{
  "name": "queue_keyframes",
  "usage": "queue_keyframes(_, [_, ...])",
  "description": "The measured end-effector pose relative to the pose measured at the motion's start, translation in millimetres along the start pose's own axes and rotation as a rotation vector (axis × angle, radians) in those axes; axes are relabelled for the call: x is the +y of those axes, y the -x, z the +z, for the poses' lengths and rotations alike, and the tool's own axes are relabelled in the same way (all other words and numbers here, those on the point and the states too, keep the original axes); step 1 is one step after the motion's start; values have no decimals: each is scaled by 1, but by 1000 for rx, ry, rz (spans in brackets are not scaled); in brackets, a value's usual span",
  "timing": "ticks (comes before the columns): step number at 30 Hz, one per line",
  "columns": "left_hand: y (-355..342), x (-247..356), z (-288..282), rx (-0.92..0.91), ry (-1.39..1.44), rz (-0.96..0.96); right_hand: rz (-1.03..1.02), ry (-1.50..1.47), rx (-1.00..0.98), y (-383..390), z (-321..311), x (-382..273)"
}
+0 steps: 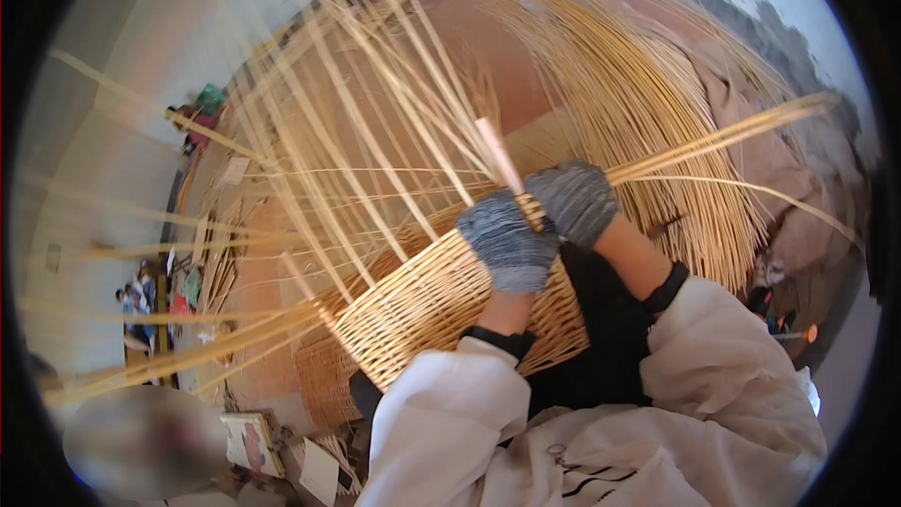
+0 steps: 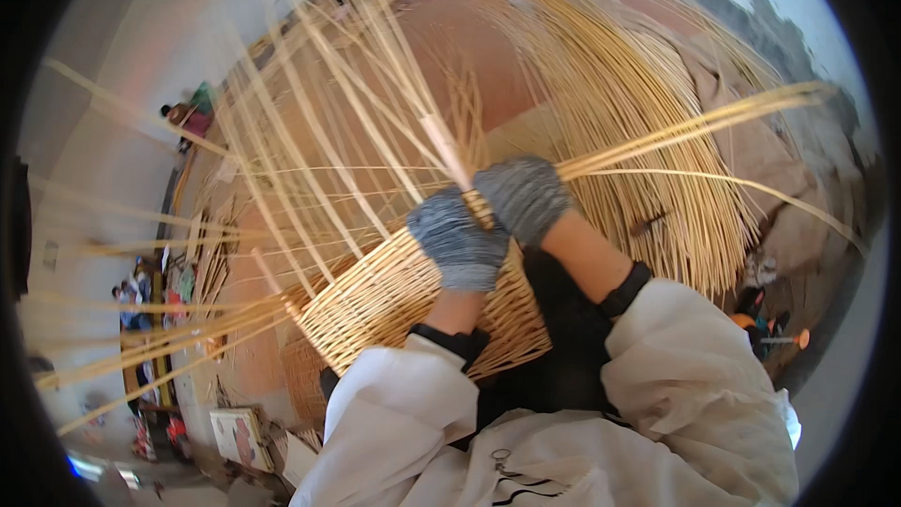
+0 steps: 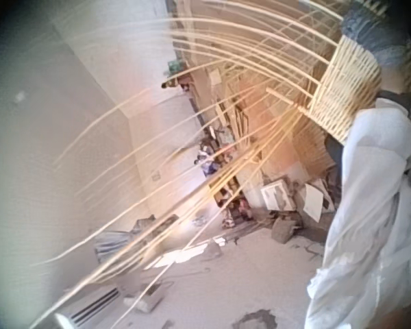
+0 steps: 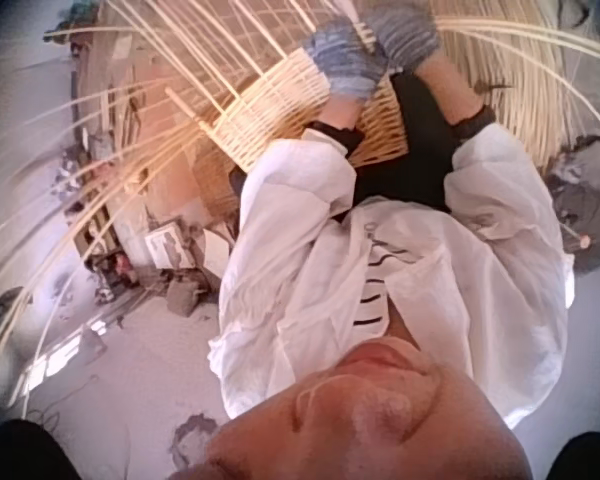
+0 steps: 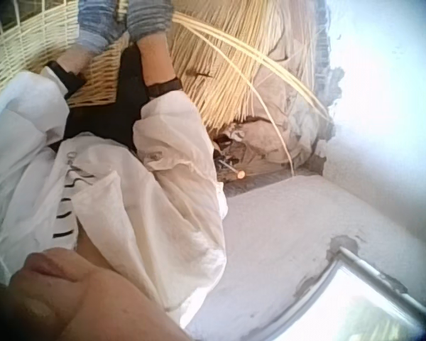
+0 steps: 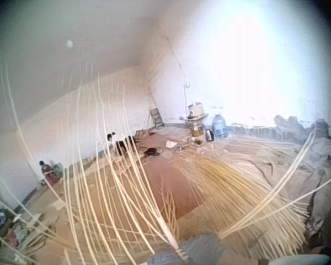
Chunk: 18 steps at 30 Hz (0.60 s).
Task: The person is weaving a large wicker basket using long, thin wooden strips and measuring dimensions.
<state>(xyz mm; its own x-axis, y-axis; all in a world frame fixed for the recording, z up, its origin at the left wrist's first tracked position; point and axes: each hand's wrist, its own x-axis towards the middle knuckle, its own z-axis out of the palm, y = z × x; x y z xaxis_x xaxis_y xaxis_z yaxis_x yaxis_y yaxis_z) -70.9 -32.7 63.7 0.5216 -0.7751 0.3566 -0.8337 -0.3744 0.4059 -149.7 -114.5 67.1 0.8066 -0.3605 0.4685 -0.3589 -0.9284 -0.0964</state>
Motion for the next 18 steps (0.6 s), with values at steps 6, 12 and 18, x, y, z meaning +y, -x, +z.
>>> queue_keyframes(6, [31, -28, -19, 282, 40, 304, -5, 154, -145, -10, -14, -2])
queue_keyframes(12, [121, -170, -109, 673, 368, -646, -198, 196, 240, -13, -31, -42])
queue_keyframes(18, [116, -243, -89, 496, 961, -475, -360, -605, -64, -69, -17, -242])
